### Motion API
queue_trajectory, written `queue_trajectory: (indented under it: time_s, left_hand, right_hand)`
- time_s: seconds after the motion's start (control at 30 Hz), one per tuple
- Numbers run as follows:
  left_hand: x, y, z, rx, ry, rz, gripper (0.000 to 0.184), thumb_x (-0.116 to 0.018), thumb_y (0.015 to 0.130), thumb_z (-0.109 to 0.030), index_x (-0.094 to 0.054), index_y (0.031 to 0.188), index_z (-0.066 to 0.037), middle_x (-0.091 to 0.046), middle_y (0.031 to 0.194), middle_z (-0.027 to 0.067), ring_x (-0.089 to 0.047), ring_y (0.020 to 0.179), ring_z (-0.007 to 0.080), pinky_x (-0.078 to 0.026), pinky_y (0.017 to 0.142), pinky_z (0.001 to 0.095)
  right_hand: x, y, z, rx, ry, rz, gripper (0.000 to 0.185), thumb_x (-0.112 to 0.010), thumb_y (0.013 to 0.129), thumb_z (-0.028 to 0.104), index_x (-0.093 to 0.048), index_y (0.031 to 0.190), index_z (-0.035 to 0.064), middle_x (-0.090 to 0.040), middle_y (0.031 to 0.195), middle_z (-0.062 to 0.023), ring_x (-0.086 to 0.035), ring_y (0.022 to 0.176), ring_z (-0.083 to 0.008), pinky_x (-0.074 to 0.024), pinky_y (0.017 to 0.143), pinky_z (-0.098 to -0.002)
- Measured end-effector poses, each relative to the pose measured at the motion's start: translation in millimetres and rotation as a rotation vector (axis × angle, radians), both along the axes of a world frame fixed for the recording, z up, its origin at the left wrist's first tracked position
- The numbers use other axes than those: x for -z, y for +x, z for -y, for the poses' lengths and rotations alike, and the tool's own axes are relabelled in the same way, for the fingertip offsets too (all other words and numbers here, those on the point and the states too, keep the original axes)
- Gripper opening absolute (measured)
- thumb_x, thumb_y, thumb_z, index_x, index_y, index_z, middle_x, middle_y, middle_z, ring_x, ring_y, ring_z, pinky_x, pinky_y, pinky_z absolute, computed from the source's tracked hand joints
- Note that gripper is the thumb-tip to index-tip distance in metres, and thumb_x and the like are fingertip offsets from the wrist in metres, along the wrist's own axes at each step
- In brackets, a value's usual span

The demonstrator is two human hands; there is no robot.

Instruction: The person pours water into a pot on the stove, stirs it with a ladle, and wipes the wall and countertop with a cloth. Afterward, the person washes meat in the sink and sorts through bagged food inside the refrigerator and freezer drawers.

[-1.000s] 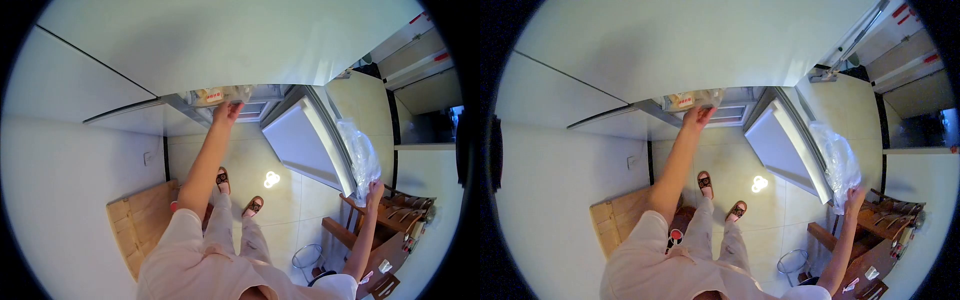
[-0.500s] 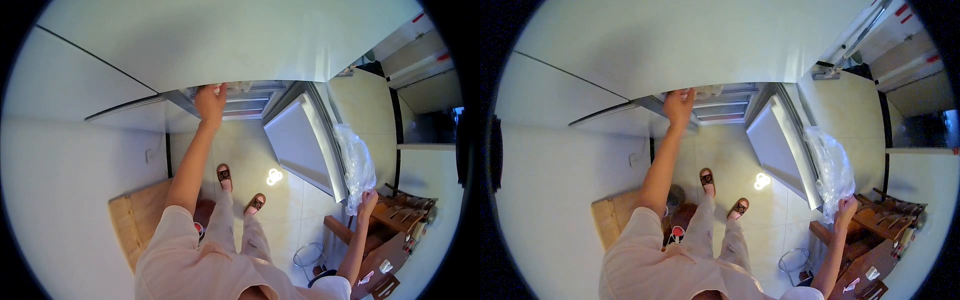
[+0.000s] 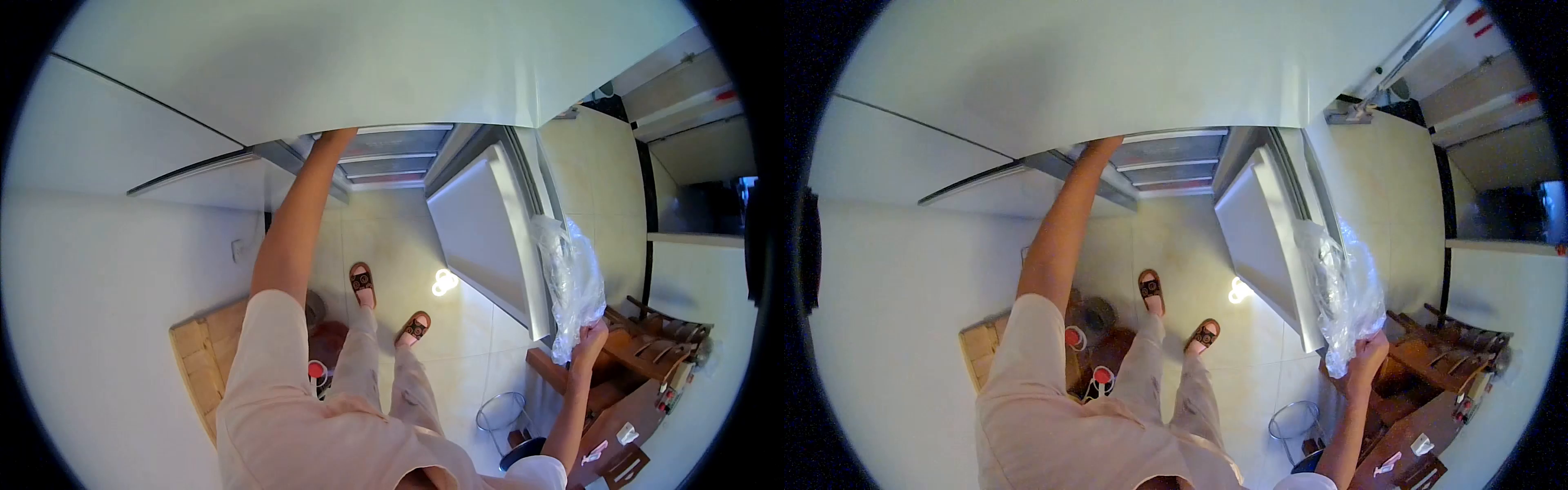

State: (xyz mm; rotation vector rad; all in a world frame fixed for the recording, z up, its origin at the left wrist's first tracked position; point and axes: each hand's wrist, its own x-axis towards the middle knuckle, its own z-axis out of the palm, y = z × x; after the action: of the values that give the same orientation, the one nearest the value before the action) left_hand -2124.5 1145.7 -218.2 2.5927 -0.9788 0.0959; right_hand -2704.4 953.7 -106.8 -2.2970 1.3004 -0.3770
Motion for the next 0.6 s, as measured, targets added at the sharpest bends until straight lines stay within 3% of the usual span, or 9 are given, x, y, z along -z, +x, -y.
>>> queue_trajectory:
  time_s: [0.07,0.13,0.27,0.37,0.4,0.43,0.53,0.57,0.6]
  left_hand:
    - [2.0,-41.9,-12.6,-0.034,-0.277,0.009,0.036,-0.057,0.086,-0.026,-0.057,0.113,-0.004,-0.056,0.113,0.0196,-0.052,0.106,0.0365,-0.039,0.093,0.0447]
    - [15.4,-92.1,-22.2,-0.016,-0.639,0.07,0.038,-0.054,0.088,-0.024,-0.051,0.12,-0.005,-0.054,0.118,0.014,-0.051,0.108,0.0305,-0.037,0.096,0.0357]
    - [26.7,-101.3,-3.6,-0.445,-1.285,-1.211,0.061,-0.06,0.085,-0.038,-0.034,0.134,-0.011,-0.041,0.133,0.0048,-0.041,0.12,0.0248,-0.033,0.099,0.0416]
    - [39.5,-66.4,-6.3,-0.332,-1.348,-1.323,0.064,-0.061,0.084,-0.04,-0.034,0.134,-0.011,-0.04,0.134,0.0052,-0.04,0.12,0.0272,-0.032,0.099,0.0418]
    - [19.5,-82.5,-13.6,-0.303,-1.343,-1.277,0.06,-0.06,0.085,-0.039,-0.037,0.133,-0.01,-0.043,0.132,0.005,-0.042,0.12,0.0232,-0.031,0.1,0.0401]
    - [14.0,-100.4,-28.6,-0.269,-1.191,-1.197,0.056,-0.059,0.086,-0.038,-0.04,0.131,-0.009,-0.046,0.13,0.0053,-0.043,0.119,0.0209,-0.032,0.1,0.0373]
    - [-4.8,-184.5,-87.8,-0.235,-0.923,-1.034,0.045,-0.055,0.09,-0.032,-0.048,0.126,-0.006,-0.052,0.125,0.0064,-0.047,0.116,0.0152,-0.032,0.099,0.0292]
    - [-35.8,-223.1,-105.0,-0.245,-0.955,-1.017,0.042,-0.053,0.092,-0.029,-0.049,0.125,-0.005,-0.051,0.125,0.0075,-0.047,0.116,0.0164,-0.033,0.1,0.0284]
    - [-31.5,-251.8,-129.9,-0.278,-1.011,-1.028,0.038,-0.053,0.091,-0.011,-0.045,0.125,0.002,-0.051,0.126,0.0104,-0.047,0.117,0.0163,-0.035,0.099,0.0275]
  right_hand:
    - [-1.2,5.9,-8.8,-0.048,-0.028,0.053,0.017,-0.048,0.073,0.004,-0.057,0.083,-0.0064,-0.058,0.069,-0.0199,-0.057,0.063,-0.0303,-0.0427,0.06,-0.0353]
    - [-6.0,13.5,-22.1,-0.03,-0.004,0.039,0.017,-0.049,0.072,0.003,-0.057,0.084,-0.006,-0.06,0.071,-0.0199,-0.058,0.066,-0.0309,-0.0435,0.061,-0.0349]
    - [-9.4,19.4,-48.2,-0.107,0.02,0.002,0.022,-0.049,0.066,-0.003,-0.058,0.086,-0.0053,-0.061,0.077,-0.0201,-0.06,0.069,-0.0339,-0.0452,0.062,-0.0363]
    - [-3.9,11.4,-65.4,-0.274,-0.009,-0.11,0.025,-0.051,0.061,-0.005,-0.057,0.085,-0.0037,-0.059,0.074,-0.0189,-0.058,0.068,-0.0354,-0.0461,0.063,-0.0387]
    - [4.0,12.3,-76.8,-0.156,0.188,0.013,0.025,-0.051,0.06,-0.005,-0.057,0.084,-0.0034,-0.059,0.074,-0.0191,-0.058,0.068,-0.0364,-0.0463,0.063,-0.0388]
    - [10.5,15.6,-89.3,-0.035,0.384,0.14,0.025,-0.052,0.059,-0.005,-0.058,0.083,-0.0031,-0.059,0.074,-0.0193,-0.058,0.068,-0.0374,-0.0465,0.063,-0.0388]
    - [-8.1,45.7,-118.7,-0.31,0.386,0.07,0.023,-0.051,0.06,-0.002,-0.059,0.082,-0.0017,-0.06,0.077,-0.0194,-0.058,0.071,-0.0387,-0.047,0.064,-0.0394]
    - [-0.2,53.7,-128.9,-0.38,0.397,0.151,0.022,-0.05,0.061,-0.001,-0.059,0.081,-0.0013,-0.06,0.077,-0.0192,-0.058,0.071,-0.0386,-0.047,0.065,-0.0397]
    - [0.3,64.4,-139.6,-0.44,0.41,0.189,0.022,-0.05,0.061,-0.001,-0.059,0.081,-0.0011,-0.059,0.077,-0.0197,-0.057,0.071,-0.0387,-0.0467,0.065,-0.0404]
